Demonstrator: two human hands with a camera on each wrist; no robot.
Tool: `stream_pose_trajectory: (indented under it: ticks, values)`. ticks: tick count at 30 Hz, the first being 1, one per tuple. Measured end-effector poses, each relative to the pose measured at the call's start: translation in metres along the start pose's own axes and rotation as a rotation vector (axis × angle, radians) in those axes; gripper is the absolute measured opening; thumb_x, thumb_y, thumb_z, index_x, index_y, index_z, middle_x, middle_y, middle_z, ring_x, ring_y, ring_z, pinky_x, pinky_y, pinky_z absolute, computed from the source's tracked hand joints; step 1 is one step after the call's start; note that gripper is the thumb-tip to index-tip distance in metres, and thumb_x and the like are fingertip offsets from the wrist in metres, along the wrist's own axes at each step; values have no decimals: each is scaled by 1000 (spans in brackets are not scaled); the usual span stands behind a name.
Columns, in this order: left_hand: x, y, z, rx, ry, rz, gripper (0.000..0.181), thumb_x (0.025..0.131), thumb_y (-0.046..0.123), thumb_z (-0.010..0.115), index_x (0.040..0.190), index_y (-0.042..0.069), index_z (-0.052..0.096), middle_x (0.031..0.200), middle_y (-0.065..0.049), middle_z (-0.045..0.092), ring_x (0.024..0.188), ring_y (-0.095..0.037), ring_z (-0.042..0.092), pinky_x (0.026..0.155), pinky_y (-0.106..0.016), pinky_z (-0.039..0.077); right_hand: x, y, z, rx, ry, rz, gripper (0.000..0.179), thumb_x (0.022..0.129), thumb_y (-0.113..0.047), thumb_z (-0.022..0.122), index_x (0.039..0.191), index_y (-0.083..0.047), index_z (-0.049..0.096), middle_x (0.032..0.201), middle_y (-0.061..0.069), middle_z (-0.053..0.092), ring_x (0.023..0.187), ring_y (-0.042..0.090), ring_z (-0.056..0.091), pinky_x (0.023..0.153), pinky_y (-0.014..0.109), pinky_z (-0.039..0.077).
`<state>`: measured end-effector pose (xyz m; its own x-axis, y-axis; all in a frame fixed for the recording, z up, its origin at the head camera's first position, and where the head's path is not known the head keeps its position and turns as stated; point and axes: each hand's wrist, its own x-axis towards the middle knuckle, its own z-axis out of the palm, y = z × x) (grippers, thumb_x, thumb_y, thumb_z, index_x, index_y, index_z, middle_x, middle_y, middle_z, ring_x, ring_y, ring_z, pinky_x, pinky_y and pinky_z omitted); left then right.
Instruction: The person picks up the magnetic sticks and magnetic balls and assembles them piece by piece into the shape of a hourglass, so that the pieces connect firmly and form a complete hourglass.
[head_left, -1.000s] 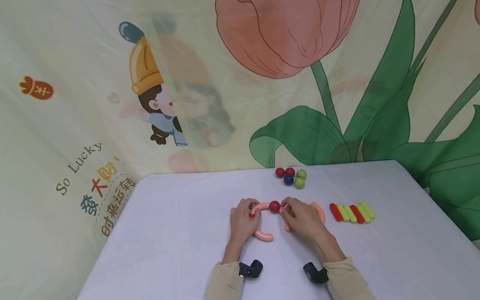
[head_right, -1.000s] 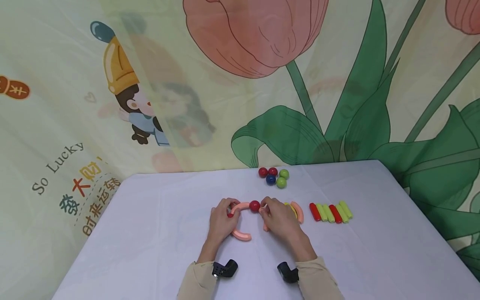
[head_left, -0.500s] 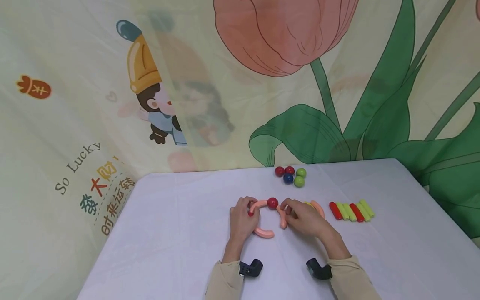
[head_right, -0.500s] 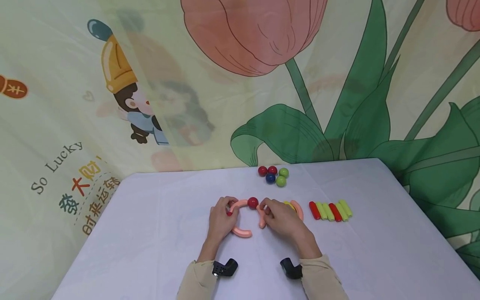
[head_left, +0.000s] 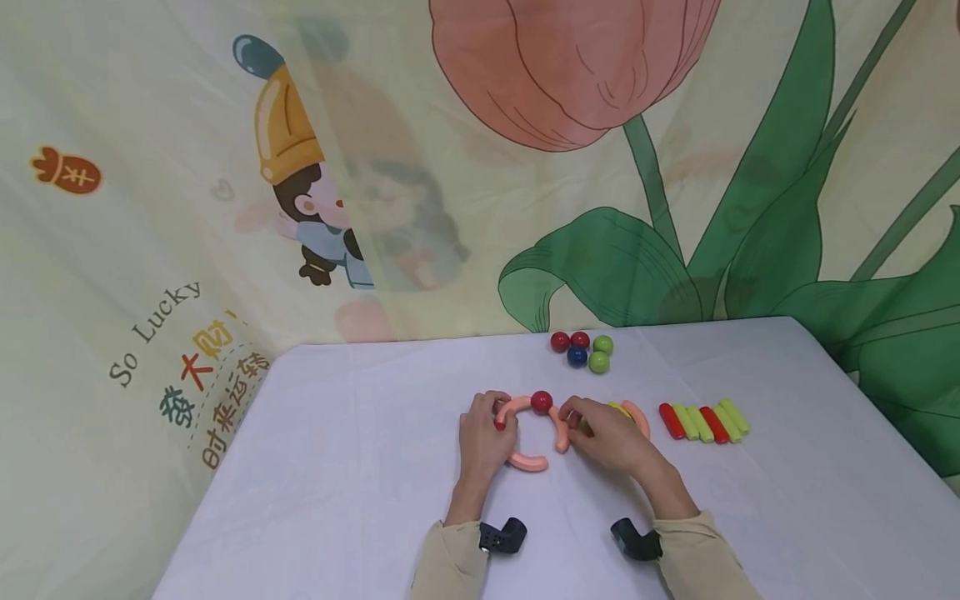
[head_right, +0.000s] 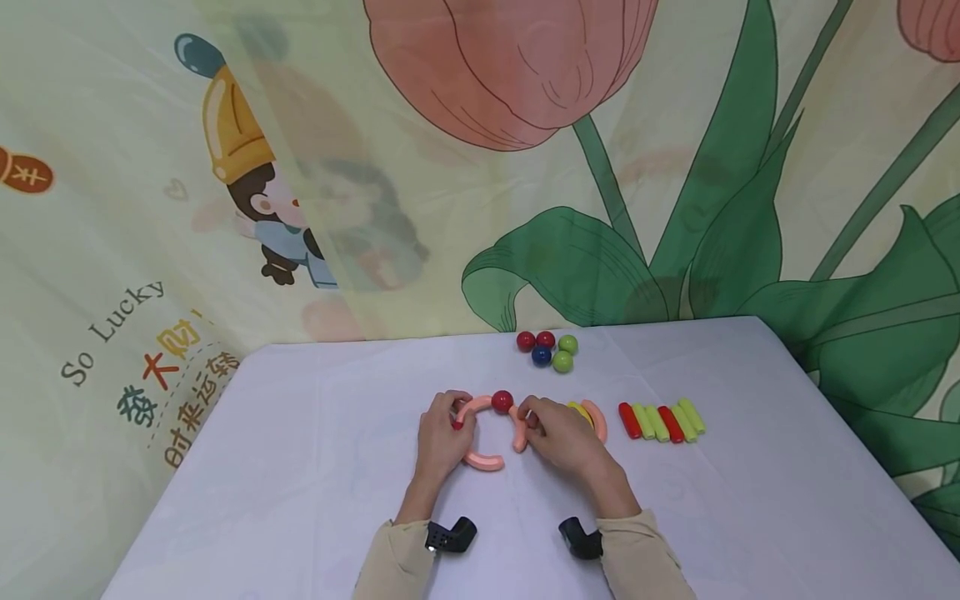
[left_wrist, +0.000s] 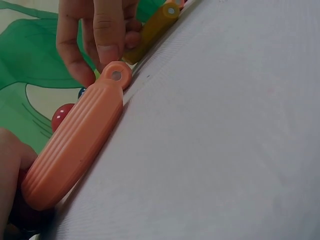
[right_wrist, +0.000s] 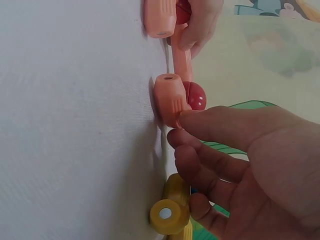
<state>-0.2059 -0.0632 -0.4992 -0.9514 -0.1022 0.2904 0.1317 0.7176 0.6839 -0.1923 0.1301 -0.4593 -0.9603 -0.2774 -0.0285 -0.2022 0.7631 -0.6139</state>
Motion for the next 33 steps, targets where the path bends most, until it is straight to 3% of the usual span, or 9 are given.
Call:
stream_pose_trajectory:
  ticks: [12, 22, 33]
  values:
    - [1, -2, 1, -13, 5, -6, 17, 83, 18, 64, 100, 15, 65, 82, 0, 56, 66, -11, 47, 66, -24, 31, 1, 1, 0, 19, 50, -21, 19, 86, -14, 68, 104, -17, 65, 88, -4, 61, 78, 13, 53, 69, 25, 48]
    - [1, -1, 0, -23, 9, -15, 15, 83, 18, 64, 98, 15, 65, 81, 1, 55, 64, -10, 45, 66, -24, 31, 7, -1, -6, 4, 130, 61, 15, 89, -17, 64, 103, -16, 64, 93, 0, 64, 80, 15, 52, 70, 27, 49]
    - [1, -1, 1, -20, 1, -30, 16, 83, 17, 64, 99, 16, 65, 83, 1, 56, 67, -10, 46, 67, -25, 30, 13, 5, -8, 29, 174, 99, 17, 91, -18, 61, 108, -14, 61, 98, 3, 61, 85, 18, 54, 74, 31, 51]
